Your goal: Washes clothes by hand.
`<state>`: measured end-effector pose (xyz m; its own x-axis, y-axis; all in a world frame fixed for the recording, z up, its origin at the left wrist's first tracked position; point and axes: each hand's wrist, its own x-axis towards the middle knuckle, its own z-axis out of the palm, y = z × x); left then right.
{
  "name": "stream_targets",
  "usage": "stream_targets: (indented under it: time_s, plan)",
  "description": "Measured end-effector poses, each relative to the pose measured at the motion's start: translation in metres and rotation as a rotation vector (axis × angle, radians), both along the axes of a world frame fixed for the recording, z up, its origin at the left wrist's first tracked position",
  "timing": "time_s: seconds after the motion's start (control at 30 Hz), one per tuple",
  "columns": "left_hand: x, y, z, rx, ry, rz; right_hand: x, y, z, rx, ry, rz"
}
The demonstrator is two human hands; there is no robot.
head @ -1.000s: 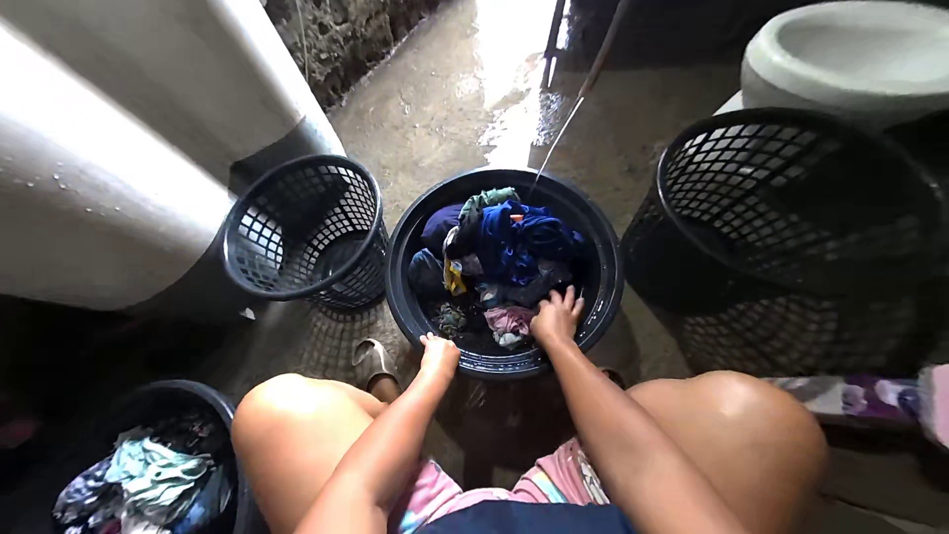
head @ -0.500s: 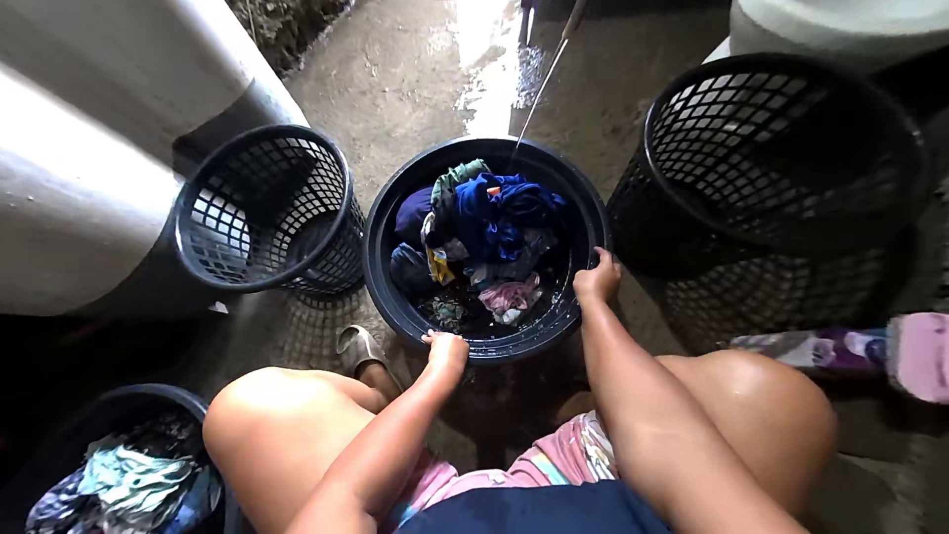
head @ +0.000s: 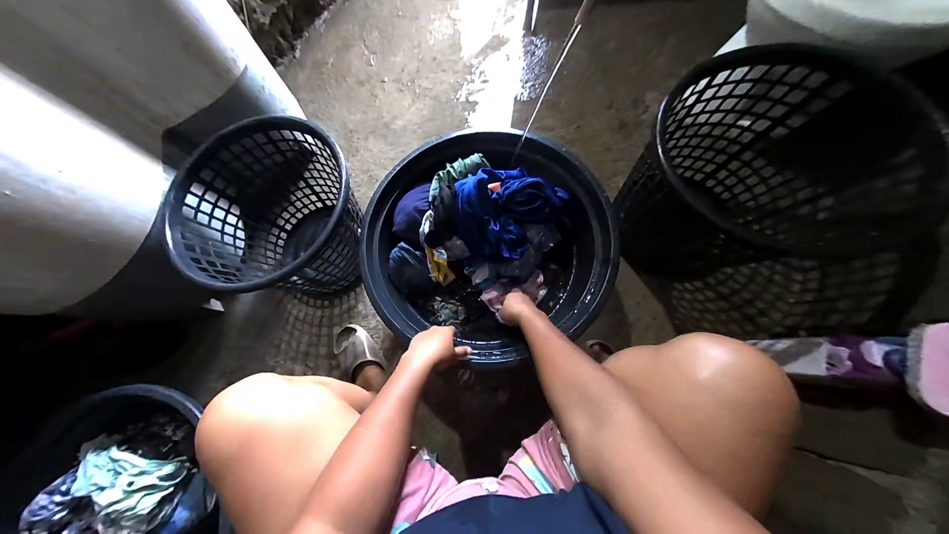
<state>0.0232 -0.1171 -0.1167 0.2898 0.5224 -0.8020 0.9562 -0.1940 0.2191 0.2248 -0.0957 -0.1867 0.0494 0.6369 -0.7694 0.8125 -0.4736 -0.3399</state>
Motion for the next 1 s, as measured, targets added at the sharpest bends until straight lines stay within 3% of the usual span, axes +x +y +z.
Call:
stream_targets:
  time_s: [0.13, 0.33, 0.5, 0.63, 0.7, 0.8, 0.87, 0.97, 1.0]
  plan:
    - [-0.003, 0.017, 0.000, 0.158, -0.232, 0.224, -0.009, 0.016, 0.029, 0.019, 0.105, -0.062]
    - [0.026, 0.027, 0.002, 0.169, -0.612, 0.374, -0.017, -0.004, 0.155, 0.269, 0.116, 0.159]
    - [0.031, 0.041, 0.006, 0.391, -0.479, 0.300, 0.027, -0.046, 0.213, 0.431, 0.097, 0.310]
    - [0.043, 0.061, -0.002, 0.335, -0.420, 0.154, 0.052, -0.053, 0.226, 0.498, 0.024, 0.306]
    - [0.051, 0.071, -0.026, 0.247, -0.304, 0.104, 0.059, -0.052, 0.226, 0.494, -0.018, 0.327]
    - [0.055, 0.074, -0.089, 0.054, -0.060, 0.026, 0.076, -0.050, 0.230, 0.480, 0.001, 0.354]
    - [0.055, 0.063, -0.120, -0.035, 0.039, 0.063, 0.088, -0.047, 0.233, 0.481, -0.004, 0.339]
    - [0.073, 0.059, -0.110, -0.091, 0.160, 0.037, 0.099, -0.041, 0.233, 0.485, -0.056, 0.299]
    - [0.073, 0.061, -0.122, -0.083, 0.187, 0.004, 0.101, -0.040, 0.232, 0.475, -0.061, 0.293]
